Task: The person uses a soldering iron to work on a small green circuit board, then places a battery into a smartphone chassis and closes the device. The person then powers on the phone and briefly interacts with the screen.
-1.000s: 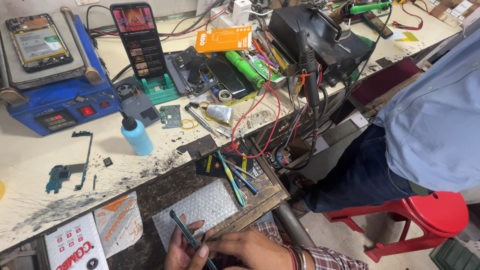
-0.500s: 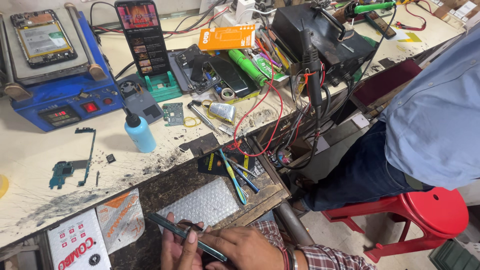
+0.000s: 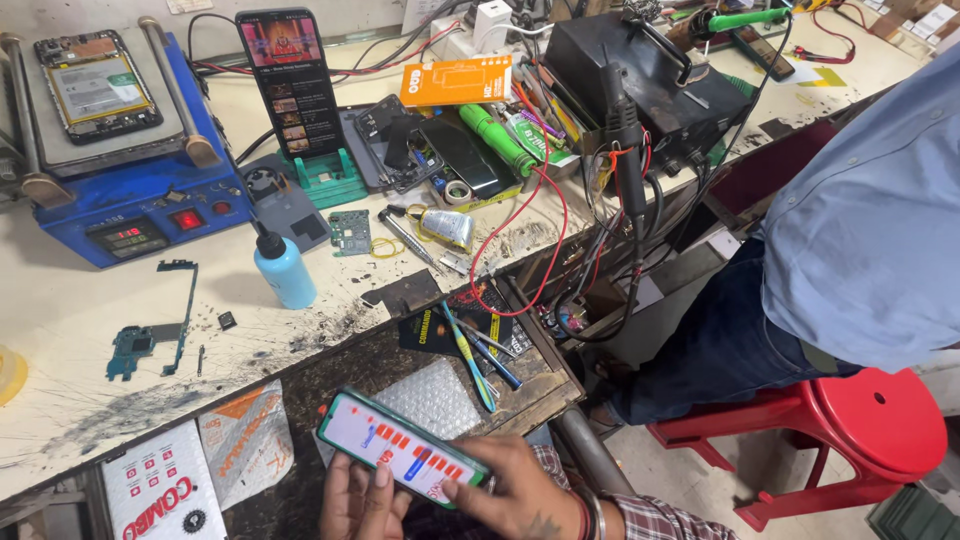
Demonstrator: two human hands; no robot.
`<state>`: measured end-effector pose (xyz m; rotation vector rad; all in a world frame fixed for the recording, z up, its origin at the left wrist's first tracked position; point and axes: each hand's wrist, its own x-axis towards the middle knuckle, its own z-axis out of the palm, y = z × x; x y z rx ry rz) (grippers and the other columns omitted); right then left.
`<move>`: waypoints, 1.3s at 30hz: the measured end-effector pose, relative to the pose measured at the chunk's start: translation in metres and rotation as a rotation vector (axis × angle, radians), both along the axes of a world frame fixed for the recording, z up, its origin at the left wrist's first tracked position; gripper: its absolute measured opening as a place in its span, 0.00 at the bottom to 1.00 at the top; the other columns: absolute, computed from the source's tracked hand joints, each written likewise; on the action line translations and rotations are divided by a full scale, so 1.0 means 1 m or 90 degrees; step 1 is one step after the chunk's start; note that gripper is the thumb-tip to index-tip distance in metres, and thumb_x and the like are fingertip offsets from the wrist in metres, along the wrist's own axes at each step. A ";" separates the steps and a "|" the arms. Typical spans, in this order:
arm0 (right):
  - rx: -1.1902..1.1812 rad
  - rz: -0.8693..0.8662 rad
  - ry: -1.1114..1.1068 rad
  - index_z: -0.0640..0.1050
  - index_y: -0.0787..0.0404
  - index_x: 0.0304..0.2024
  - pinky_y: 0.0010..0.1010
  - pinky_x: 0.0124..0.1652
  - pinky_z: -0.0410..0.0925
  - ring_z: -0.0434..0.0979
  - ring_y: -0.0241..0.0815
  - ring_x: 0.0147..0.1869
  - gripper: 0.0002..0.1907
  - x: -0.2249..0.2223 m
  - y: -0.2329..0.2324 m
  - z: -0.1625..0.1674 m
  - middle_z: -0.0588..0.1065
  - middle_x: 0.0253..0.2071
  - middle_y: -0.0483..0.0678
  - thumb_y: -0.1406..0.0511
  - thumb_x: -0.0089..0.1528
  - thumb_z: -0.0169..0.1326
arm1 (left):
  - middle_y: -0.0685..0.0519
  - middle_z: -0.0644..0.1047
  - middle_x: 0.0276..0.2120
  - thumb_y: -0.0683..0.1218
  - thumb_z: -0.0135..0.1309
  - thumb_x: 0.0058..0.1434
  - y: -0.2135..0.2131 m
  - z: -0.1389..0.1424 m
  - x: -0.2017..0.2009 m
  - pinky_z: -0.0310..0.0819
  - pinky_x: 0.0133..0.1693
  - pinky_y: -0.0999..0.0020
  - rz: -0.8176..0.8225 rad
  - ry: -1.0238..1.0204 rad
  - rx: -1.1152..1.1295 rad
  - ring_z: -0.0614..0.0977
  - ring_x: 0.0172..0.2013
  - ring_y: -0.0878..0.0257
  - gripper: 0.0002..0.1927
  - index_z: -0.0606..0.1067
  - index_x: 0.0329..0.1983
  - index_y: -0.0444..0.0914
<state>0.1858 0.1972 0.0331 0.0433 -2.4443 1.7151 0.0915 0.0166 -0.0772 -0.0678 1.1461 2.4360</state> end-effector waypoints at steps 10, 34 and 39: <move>-0.394 0.002 -0.241 0.78 0.70 0.56 0.26 0.53 0.72 0.79 0.34 0.53 0.23 -0.003 0.006 -0.008 0.80 0.49 0.49 0.60 0.64 0.59 | 0.34 0.76 0.55 0.32 0.50 0.57 -0.001 0.038 -0.002 0.78 0.46 0.44 0.017 -0.071 -0.159 0.82 0.53 0.46 0.30 0.64 0.65 0.34; -0.518 0.136 -0.315 0.70 0.68 0.67 0.25 0.54 0.70 0.75 0.33 0.56 0.29 -0.002 -0.011 -0.025 0.76 0.55 0.46 0.60 0.67 0.58 | 0.43 0.71 0.60 0.75 0.34 0.62 0.002 -0.004 -0.021 0.74 0.49 0.38 -0.154 -0.147 0.286 0.78 0.51 0.41 0.48 0.55 0.73 0.38; -0.575 0.151 -0.310 0.67 0.70 0.67 0.29 0.45 0.76 0.80 0.40 0.48 0.30 0.002 -0.011 -0.025 0.77 0.49 0.52 0.61 0.67 0.57 | 0.43 0.69 0.64 0.67 0.36 0.67 0.007 0.029 0.004 0.74 0.52 0.43 -0.091 -0.061 0.275 0.77 0.53 0.45 0.42 0.53 0.75 0.34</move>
